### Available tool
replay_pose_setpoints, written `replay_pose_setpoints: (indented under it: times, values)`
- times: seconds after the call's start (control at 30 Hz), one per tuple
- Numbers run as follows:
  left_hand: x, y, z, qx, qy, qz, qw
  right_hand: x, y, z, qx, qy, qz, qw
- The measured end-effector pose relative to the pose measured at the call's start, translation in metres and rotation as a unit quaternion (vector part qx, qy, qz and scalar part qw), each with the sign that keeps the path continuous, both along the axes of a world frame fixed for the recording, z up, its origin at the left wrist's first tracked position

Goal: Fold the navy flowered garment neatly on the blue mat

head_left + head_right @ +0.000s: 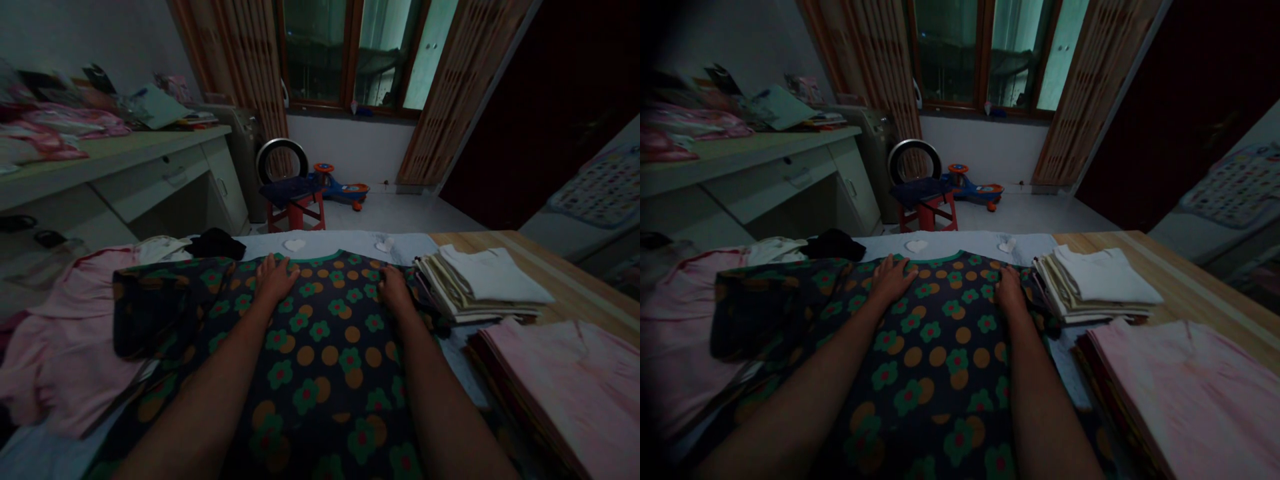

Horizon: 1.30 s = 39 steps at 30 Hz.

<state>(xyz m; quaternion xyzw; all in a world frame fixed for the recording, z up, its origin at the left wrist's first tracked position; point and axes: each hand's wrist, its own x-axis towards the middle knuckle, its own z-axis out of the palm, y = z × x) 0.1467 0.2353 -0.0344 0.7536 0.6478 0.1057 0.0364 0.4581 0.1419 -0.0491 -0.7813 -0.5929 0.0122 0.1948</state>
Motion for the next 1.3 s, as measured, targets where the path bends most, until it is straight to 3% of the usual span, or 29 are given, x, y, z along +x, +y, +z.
replay_pose_setpoints:
  times: [0.13,0.3,0.5,0.67,0.77,0.9,1.07,1.2,1.3]
  values:
    - [0.0,0.001,-0.002,0.008,-0.002,0.004,1.0,-0.017,-0.003,0.009,0.006,-0.012,0.01,1.0]
    - [0.001,0.001,-0.003,0.01,-0.003,0.004,1.0,-0.037,-0.009,0.02,-0.056,0.006,0.054,0.997]
    - [0.002,-0.001,-0.002,0.025,-0.011,0.005,1.0,-0.05,-0.012,0.013,-0.102,0.037,0.049,0.993]
    - [0.001,-0.004,0.0,0.066,-0.02,-0.009,0.998,-0.048,-0.008,0.005,-0.06,0.045,0.033,0.997]
    - [0.004,-0.012,0.003,0.109,-0.012,-0.073,0.991,-0.042,-0.006,0.003,-0.019,0.058,0.027,0.998]
    - [0.027,-0.042,0.014,0.093,-0.015,-0.192,0.977,-0.037,-0.004,0.008,0.002,0.061,0.01,0.998]
    - [0.084,-0.1,0.028,-0.022,-0.041,-0.291,0.956,-0.029,-0.014,0.04,-0.044,0.061,0.054,0.996]
    - [0.12,-0.132,0.025,-0.057,-0.072,-0.341,0.936,-0.025,-0.04,0.068,0.054,0.024,-0.016,0.998]
    - [0.133,-0.142,0.013,-0.052,-0.086,-0.34,0.935,-0.03,-0.061,0.076,0.071,-0.009,-0.08,0.994]
